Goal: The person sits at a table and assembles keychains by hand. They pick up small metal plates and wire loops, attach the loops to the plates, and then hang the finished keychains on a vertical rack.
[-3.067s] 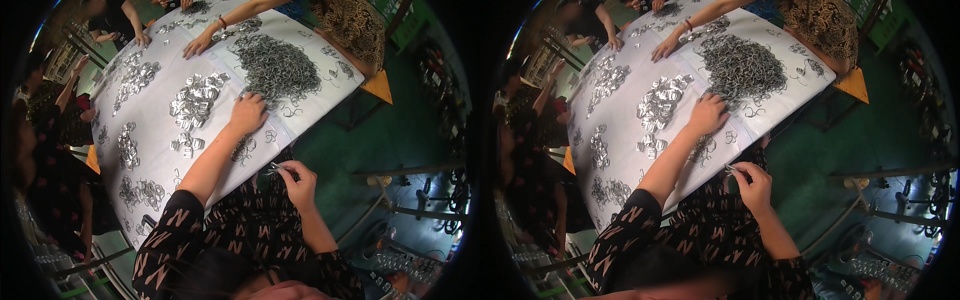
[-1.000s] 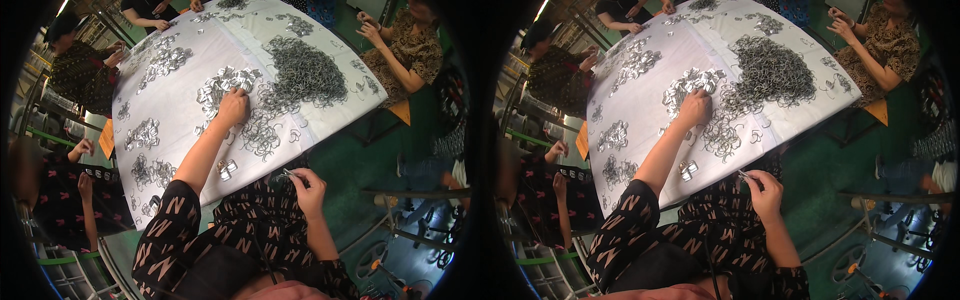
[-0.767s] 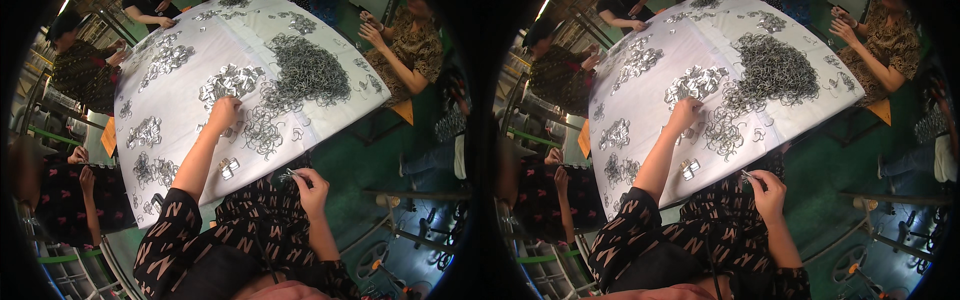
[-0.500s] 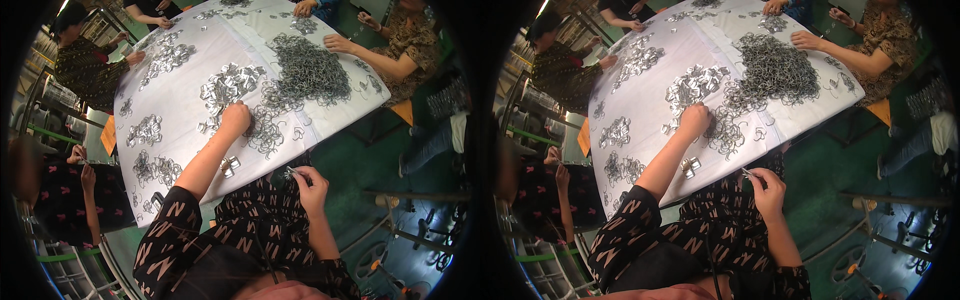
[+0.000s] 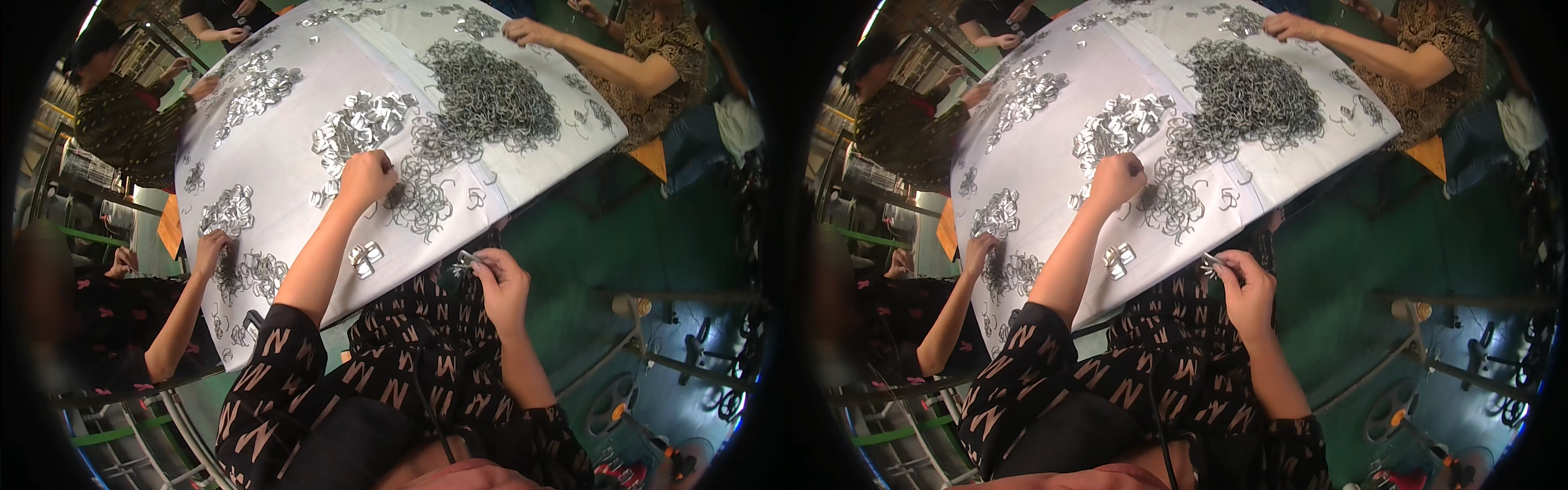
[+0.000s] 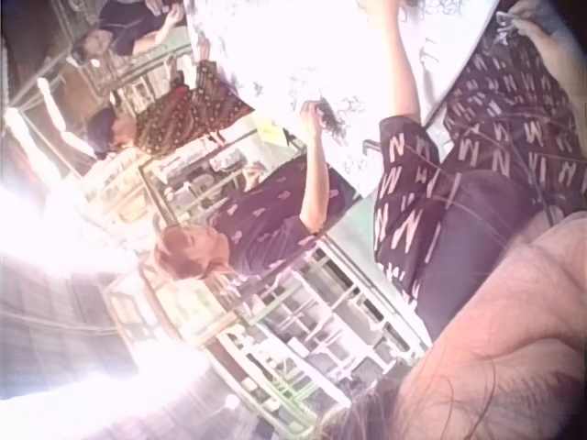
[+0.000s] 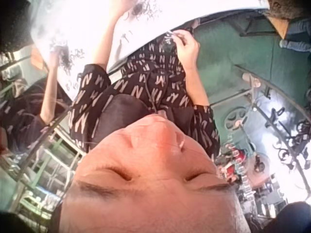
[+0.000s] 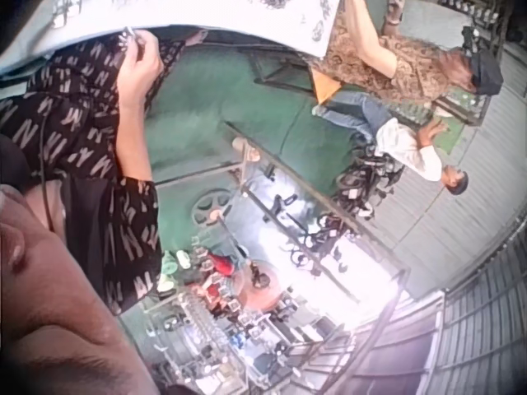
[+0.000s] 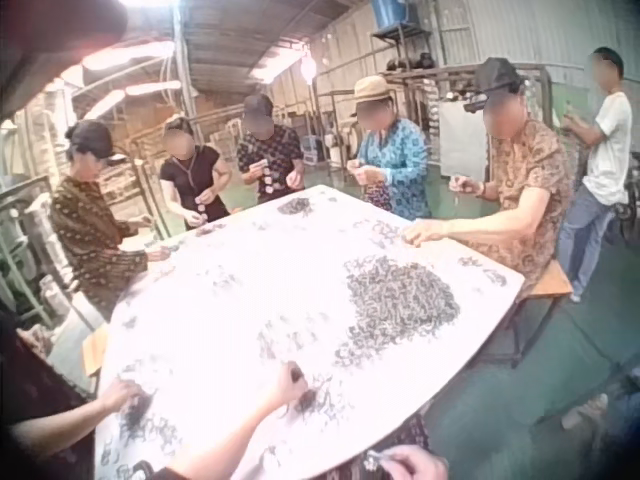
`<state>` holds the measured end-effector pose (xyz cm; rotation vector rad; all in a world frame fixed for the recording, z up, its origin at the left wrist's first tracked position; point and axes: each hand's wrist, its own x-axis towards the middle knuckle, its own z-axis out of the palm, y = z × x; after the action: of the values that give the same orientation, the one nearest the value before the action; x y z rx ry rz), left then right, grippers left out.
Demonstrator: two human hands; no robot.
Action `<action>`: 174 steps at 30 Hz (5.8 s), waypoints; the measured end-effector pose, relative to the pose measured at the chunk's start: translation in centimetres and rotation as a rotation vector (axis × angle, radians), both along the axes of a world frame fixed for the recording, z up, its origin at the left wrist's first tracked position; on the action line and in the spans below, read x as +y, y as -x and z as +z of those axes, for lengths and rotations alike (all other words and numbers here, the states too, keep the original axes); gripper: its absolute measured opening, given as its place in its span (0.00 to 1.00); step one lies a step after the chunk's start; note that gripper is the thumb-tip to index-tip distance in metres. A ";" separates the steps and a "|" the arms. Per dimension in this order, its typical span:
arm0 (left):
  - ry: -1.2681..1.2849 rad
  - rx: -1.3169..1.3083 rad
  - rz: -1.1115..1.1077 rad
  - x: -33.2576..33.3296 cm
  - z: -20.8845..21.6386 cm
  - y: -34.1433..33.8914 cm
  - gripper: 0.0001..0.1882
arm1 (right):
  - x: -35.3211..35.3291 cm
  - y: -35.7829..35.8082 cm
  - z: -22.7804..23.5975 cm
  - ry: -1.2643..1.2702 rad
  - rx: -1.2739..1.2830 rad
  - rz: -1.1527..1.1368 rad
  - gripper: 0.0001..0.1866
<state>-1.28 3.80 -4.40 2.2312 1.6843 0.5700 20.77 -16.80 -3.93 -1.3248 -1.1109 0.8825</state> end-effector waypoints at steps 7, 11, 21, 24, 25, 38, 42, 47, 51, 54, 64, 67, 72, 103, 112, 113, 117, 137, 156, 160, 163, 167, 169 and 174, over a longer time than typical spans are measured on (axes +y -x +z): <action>0.597 -0.950 -0.336 -11.4 2.8 -2.9 0.02 | 0.3 -0.1 0.1 -0.007 -0.020 0.017 0.07; 0.315 -0.774 -0.416 -13.1 2.6 -5.0 0.04 | 0.4 0.0 0.3 -0.015 -0.020 0.006 0.10; 0.198 -0.898 -0.382 -14.7 1.5 -7.8 0.06 | 0.5 -0.3 0.3 -0.039 -0.045 -0.017 0.15; 0.237 -0.962 -0.379 -15.1 1.2 -7.8 0.07 | 0.5 -0.4 0.7 -0.041 -0.047 0.010 0.15; 0.233 -0.972 -0.384 -15.3 1.1 -7.7 0.07 | 0.4 -0.4 1.1 -0.051 -0.055 0.021 0.16; -0.064 -0.805 -0.569 -16.5 2.3 -4.6 0.10 | 10.0 3.2 -1.5 -0.159 -0.316 0.352 0.10; -0.031 -0.843 -0.614 -16.4 2.5 -3.6 0.11 | 14.3 8.4 -2.8 -0.310 -0.634 0.498 0.16; -0.088 -0.798 -0.599 -16.6 3.0 -2.1 0.10 | 16.8 13.2 -4.1 -0.189 -0.875 0.468 0.16; -0.072 -0.801 -0.549 -16.4 2.7 -1.2 0.09 | 16.6 13.6 -3.9 -0.163 -0.856 0.411 0.14; -0.048 -0.808 -0.514 -16.2 2.5 -1.4 0.09 | 16.5 11.8 -4.7 -0.111 -0.547 0.506 0.11; -0.071 -0.784 -0.322 -15.4 2.0 -3.1 0.09 | 6.7 1.1 0.3 0.127 0.156 0.363 0.06; -0.082 -0.763 -0.301 -15.5 2.2 -4.2 0.10 | 5.2 0.4 2.2 0.035 0.056 0.324 0.06; -0.105 -0.612 -0.272 -16.1 2.3 -4.9 0.10 | 4.5 0.5 3.4 -0.073 -0.144 0.256 0.06; -0.427 0.359 -0.391 0.8 -3.1 -14.9 0.07 | 2.6 -1.7 3.3 -0.182 -0.304 -0.056 0.04; 0.041 -0.049 -0.253 2.2 -2.5 -12.1 0.10 | 2.6 -3.1 2.5 -0.197 -0.303 -0.142 0.04; 0.148 -0.195 -0.238 1.9 -2.0 -11.0 0.09 | 2.6 -3.2 2.6 -0.190 -0.302 -0.150 0.04; 0.450 -0.815 -0.275 -1.6 0.6 -8.8 0.07 | 3.0 -3.3 2.2 -0.181 -0.314 -0.192 0.04; -0.062 -0.890 -0.659 -11.6 5.2 -9.8 0.04 | 1.0 -1.3 3.4 -0.236 -0.250 -0.197 0.06; -0.229 -0.719 -0.488 -11.2 -0.6 -8.9 0.11 | -1.7 -7.3 10.2 -0.522 -0.107 -0.586 0.03; -0.402 -0.597 -0.434 -11.0 -3.7 -8.4 0.09 | -4.3 -9.8 14.4 -0.598 -0.114 -0.710 0.04; -0.381 -0.617 -0.399 -10.5 -5.0 -8.2 0.08 | -6.4 -11.4 17.5 -0.664 -0.210 -0.833 0.04; -0.324 -0.697 -0.365 -10.3 -5.2 -8.0 0.07 | -8.7 -14.2 21.1 -0.784 -0.279 -0.958 0.06; -0.292 -0.743 -0.350 -10.4 -5.2 -7.7 0.06 | -9.7 -15.3 22.7 -0.816 -0.317 -1.012 0.07; -0.268 -0.739 -0.376 -10.2 -5.9 -7.5 0.07 | -13.6 -18.1 26.7 -0.944 -0.454 -1.138 0.08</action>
<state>6.26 -6.41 -10.33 2.0316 0.8377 1.3603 38.86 -30.42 22.79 -1.0567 -0.7119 -0.7429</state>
